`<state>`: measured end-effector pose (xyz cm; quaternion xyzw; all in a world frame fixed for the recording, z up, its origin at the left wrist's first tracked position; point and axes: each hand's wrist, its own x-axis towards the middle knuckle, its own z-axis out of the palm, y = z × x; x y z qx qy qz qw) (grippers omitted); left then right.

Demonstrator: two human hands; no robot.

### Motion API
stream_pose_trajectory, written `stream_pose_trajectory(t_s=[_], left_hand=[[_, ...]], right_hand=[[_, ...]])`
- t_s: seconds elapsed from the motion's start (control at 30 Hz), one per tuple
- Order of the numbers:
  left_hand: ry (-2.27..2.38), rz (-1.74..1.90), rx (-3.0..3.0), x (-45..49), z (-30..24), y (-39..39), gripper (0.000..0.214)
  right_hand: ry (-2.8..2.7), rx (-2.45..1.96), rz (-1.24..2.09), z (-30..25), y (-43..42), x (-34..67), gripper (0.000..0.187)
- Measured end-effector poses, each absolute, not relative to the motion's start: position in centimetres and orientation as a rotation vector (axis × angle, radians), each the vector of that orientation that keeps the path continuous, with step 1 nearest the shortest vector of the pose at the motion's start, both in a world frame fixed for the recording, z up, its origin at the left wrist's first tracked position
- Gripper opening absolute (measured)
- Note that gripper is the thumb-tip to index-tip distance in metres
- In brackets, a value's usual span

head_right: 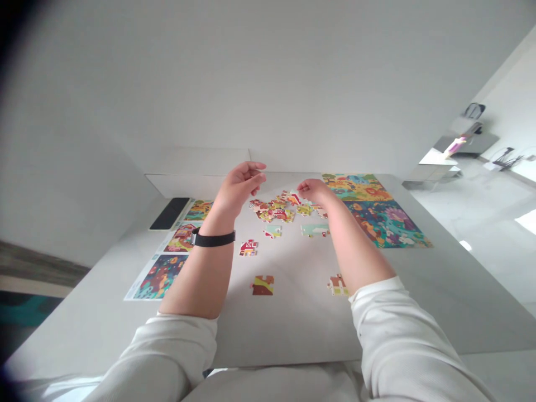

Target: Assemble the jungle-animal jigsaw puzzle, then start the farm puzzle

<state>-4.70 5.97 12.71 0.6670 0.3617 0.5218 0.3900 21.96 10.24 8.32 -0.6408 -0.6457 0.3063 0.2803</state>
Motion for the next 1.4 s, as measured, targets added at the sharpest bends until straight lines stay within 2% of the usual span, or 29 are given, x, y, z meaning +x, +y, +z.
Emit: stream_pose_trajectory(t_s=[0.13, 0.33, 0.83, 1.07, 1.27, 1.4], left_hand=[[0.932, 1.250, 1.748, -4.5, 13.1, 4.8, 0.029], [1.057, 0.999, 1.918, -4.6, 12.4, 2.5, 0.033], [1.150, 0.645, 2.039, -4.3, 10.5, 2.1, 0.027], [1.300, 0.598, 2.011, -7.7, 10.6, 4.3, 0.025], [1.445, 0.401, 2.044, -9.8, 10.6, 4.8, 0.029], [1.513, 0.287, 2.097, -10.2, 10.0, 5.3, 0.025]], right_hand=[[-1.716, -1.489, 0.971, 10.0, 6.3, 21.7, 0.026], [-1.747, -1.334, 0.975, 11.2, 2.4, 20.4, 0.026], [-1.783, -1.167, 1.170, 9.1, 2.8, 19.0, 0.023], [-1.903, -1.369, 1.007, 8.1, 3.6, 19.8, 0.016], [-2.218, -1.513, 0.829, 6.1, 3.1, 17.2, 0.025], [-2.351, -1.559, 0.627, 4.2, 2.6, 15.2, 0.033]])
